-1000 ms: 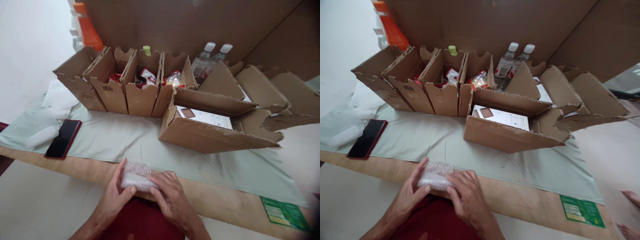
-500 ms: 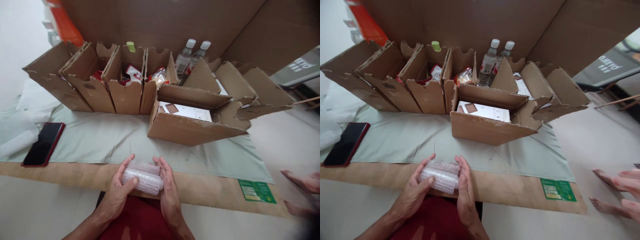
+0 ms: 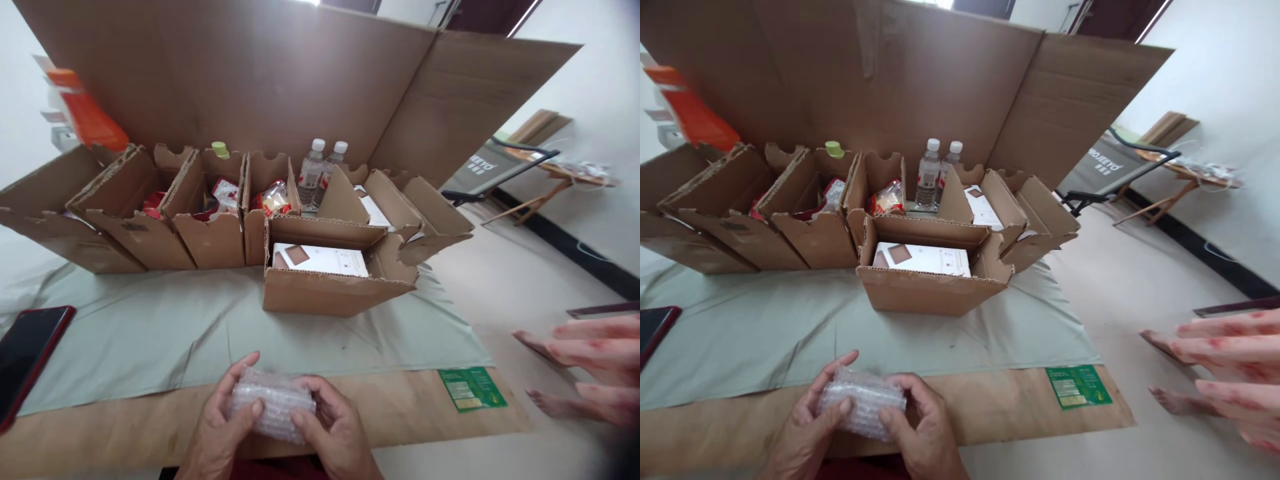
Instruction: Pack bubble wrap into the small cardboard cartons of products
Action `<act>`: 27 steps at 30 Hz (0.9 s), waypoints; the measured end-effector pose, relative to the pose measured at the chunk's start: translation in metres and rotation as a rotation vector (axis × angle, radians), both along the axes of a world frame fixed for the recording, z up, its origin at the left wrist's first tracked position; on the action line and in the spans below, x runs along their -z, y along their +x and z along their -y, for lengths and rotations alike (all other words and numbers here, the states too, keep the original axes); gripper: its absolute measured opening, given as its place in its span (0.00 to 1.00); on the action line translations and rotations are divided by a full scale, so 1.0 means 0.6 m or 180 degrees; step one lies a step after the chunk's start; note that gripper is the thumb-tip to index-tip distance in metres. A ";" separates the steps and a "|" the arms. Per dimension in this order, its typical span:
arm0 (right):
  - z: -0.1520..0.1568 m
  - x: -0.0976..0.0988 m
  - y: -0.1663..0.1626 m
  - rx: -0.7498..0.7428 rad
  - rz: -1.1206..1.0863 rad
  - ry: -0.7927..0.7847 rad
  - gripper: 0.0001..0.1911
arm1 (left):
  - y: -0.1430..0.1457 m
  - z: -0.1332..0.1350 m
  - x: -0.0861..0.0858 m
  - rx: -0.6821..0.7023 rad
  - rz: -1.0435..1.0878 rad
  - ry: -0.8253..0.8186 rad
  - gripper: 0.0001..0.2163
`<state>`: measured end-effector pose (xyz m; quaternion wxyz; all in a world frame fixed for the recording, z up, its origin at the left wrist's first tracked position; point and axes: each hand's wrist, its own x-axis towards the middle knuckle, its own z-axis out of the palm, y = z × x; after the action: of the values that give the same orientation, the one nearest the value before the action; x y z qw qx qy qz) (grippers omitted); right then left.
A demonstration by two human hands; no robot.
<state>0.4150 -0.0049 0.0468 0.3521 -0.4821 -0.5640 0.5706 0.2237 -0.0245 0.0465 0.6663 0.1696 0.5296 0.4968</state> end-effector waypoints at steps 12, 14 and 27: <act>-0.250 -0.321 0.168 0.1316 0.2269 0.1922 0.16 | -0.037 -0.046 0.021 0.0117 -0.0612 0.0284 0.25; -0.288 -0.330 0.156 0.1075 0.3457 0.1913 0.13 | -0.030 -0.042 0.023 0.0247 -0.0628 0.0191 0.25; -0.335 -0.365 0.108 0.0322 0.5532 0.1497 0.09 | -0.036 -0.047 0.025 0.0589 -0.0697 -0.0006 0.25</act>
<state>0.4799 0.1962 0.2657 -0.0842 -0.6831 -0.7115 -0.1414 0.2021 0.0035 0.0316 0.6476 0.2704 0.5817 0.4112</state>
